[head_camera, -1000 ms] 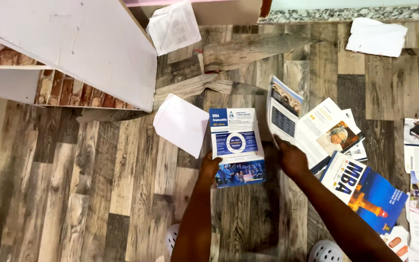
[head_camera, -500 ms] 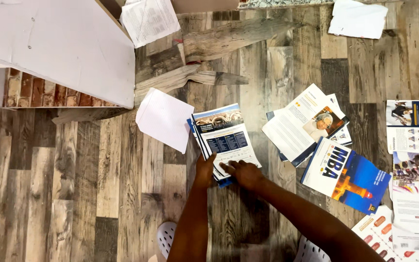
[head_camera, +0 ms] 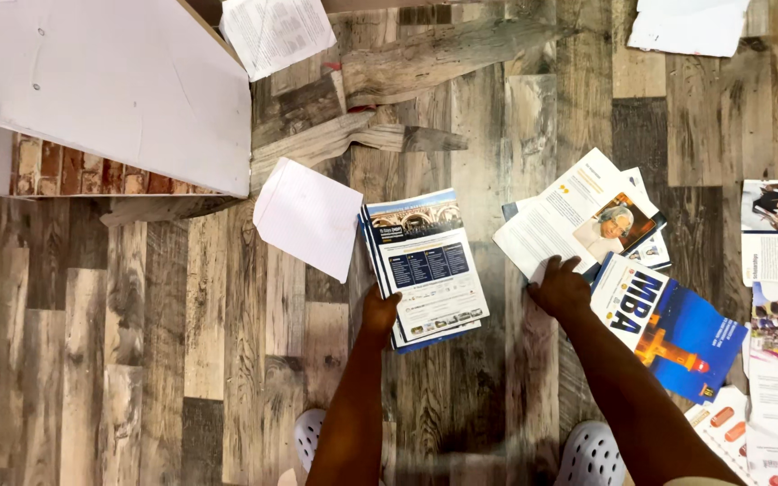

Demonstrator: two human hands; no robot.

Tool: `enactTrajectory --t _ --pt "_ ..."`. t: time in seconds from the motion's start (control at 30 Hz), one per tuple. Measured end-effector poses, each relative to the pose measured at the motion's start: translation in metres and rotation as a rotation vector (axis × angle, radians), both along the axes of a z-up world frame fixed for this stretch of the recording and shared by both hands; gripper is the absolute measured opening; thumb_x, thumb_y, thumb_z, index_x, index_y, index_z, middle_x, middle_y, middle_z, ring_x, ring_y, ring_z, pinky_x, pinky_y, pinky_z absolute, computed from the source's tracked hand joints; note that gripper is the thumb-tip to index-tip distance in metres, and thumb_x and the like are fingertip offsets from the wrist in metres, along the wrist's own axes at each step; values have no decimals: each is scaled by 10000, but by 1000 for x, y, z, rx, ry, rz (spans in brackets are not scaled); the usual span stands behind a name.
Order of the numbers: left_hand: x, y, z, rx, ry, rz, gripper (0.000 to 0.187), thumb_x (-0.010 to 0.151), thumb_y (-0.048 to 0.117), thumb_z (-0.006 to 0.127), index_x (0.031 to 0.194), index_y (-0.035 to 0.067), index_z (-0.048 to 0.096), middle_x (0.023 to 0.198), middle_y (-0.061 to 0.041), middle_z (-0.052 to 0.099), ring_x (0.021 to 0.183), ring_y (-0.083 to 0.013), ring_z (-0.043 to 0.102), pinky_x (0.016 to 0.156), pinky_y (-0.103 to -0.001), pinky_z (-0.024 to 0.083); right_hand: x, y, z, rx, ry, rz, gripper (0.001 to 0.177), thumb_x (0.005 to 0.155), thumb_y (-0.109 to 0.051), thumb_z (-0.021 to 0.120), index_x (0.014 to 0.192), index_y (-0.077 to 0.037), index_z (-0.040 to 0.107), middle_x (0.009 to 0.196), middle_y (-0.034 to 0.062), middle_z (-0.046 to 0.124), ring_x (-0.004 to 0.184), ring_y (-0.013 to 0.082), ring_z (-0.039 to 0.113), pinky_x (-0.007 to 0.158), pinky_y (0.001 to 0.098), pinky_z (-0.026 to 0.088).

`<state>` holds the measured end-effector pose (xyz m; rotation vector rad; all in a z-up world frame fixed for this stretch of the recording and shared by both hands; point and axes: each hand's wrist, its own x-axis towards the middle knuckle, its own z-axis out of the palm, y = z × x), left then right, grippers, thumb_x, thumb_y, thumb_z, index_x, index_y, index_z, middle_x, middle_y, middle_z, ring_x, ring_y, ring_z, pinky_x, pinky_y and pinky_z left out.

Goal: The person picks up brochures and papers from the wooden floor, stacks them into piles, and places the piles on top of a white shelf.

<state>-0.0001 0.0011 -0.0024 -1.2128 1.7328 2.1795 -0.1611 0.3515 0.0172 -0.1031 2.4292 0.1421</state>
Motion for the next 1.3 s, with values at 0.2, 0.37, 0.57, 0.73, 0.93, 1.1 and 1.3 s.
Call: enactTrajectory --t 0.2,0.37,0.57,0.73,0.93,1.1,1.3 --pt "-5 0 -1 -46 -79 -42 402 893 -37 629 1294 -13 605 1156 -139 746 1014 -250 715 896 -367 556 5 6 -26 -40 82 83 788 942 -454 603 1504 28 334 1493 490 308 1063 498 686 788 523 622" --pt "-3 -3 4 -61 26 -86 402 883 -53 612 1284 -23 622 1162 -142 748 1032 -238 706 917 -366 544 15 -8 -31 16 188 246 318 1053 -225 487 1277 -1 511 1413 488 488 934 427 751 707 480 650" --pt "-9 -10 19 -53 67 -141 441 870 -64 600 1309 -24 602 1192 -152 738 1066 -238 697 948 -352 526 3 -33 -23 -193 165 288 258 1087 -221 466 1305 -99 527 1172 225 678 910 401 724 767 526 602" --pt "-11 -8 33 -42 -7 -155 441 891 -42 597 1331 -24 576 1224 -162 721 1097 -244 692 968 -358 521 -2 -42 24 -150 254 -11 677 898 -407 659 1386 0 425 1376 345 486 1002 468 665 768 521 598" --pt "-10 -12 38 -90 -70 -153 456 878 -34 595 1333 -12 592 1199 -147 728 1072 -248 695 945 -361 528 -6 -21 11 -79 11 -121 726 923 -386 674 1417 62 387 1533 440 275 1039 485 692 813 504 617" --pt "-10 -12 36 -48 -43 -146 432 888 -39 596 1319 -26 578 1193 -158 725 1064 -252 694 941 -368 529 2 -20 -33 -77 257 104 308 1004 -197 553 1226 17 554 1254 379 594 920 425 740 711 467 632" --pt "-16 -11 11 -31 -15 -92 450 879 -34 584 1328 -25 597 1191 -162 731 1048 -251 694 930 -373 532 -1 -52 18 -416 350 347 189 970 -145 548 1143 -80 587 958 162 685 803 349 712 668 479 578"
